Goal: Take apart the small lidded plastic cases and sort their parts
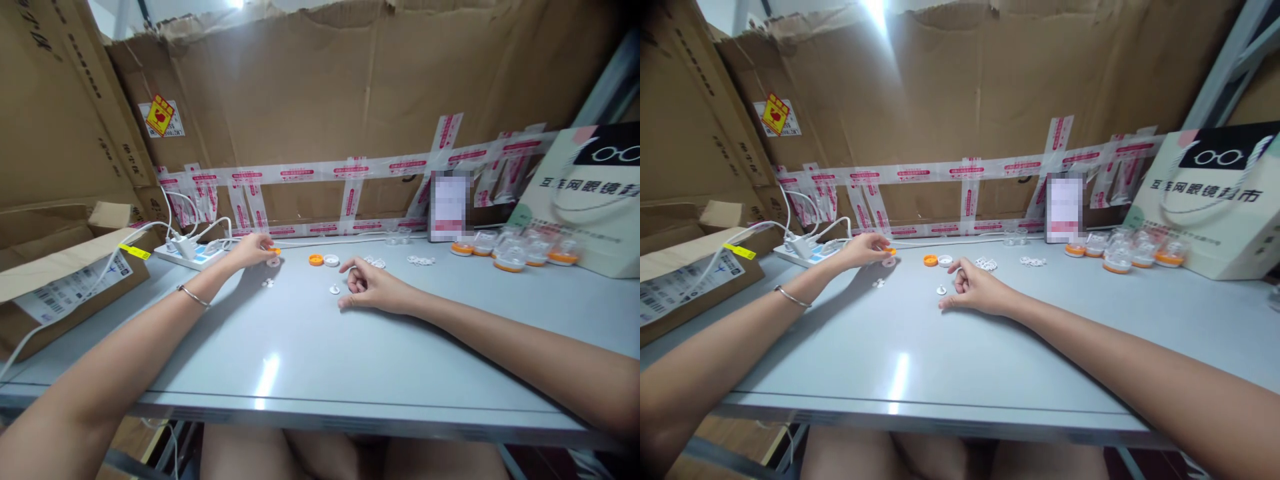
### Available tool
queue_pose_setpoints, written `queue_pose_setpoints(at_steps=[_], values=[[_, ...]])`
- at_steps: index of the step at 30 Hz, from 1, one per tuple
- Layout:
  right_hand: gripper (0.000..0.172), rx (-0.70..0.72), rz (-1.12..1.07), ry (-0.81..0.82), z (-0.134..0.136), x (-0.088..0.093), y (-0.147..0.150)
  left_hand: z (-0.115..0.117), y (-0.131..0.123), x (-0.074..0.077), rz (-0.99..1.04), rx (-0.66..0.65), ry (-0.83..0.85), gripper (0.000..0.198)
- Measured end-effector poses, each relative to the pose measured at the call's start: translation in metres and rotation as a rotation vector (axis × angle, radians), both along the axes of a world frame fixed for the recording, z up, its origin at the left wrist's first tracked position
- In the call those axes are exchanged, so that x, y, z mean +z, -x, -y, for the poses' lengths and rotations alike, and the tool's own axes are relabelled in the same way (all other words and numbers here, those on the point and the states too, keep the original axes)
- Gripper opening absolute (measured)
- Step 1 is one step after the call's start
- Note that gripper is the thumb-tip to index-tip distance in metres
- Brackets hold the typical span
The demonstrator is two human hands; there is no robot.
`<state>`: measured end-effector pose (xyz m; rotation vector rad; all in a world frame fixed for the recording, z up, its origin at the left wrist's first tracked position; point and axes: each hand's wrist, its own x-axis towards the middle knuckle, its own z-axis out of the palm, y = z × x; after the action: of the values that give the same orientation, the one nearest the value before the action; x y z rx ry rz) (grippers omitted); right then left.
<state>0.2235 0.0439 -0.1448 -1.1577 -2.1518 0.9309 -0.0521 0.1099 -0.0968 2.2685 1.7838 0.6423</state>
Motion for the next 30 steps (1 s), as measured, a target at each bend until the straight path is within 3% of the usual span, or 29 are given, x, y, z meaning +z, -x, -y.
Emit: queue_pose_setpoints(at_steps=[5, 13, 22, 27, 30], values=[[0.058, 0.004, -0.006, 0.004, 0.0, 0.0, 0.0, -0.003, 0.011, 0.004, -0.116, -0.061, 0.128, 0.047], [0.058, -0.008, 0.007, 0.009, 0.002, 0.003, 0.001, -0.004, 0.009, -0.001, -0.214, -0.102, 0.117, 0.047], [0.057, -0.011, -0.007, 0.02, 0.002, 0.002, 0.002, -0.009, -0.003, -0.019, -0.107, -0.044, 0.013, 0.039], [0.058, -0.011, 0.003, 0.021, 0.003, 0.003, 0.002, -0.001, -0.009, -0.015, -0.116, -0.011, -0.082, 0.043], [0.056, -0.018, -0.031, 0.028, 0.002, 0.001, 0.002, 0.017, -0.026, -0.01, -0.111, -0.123, -0.239, 0.032]])
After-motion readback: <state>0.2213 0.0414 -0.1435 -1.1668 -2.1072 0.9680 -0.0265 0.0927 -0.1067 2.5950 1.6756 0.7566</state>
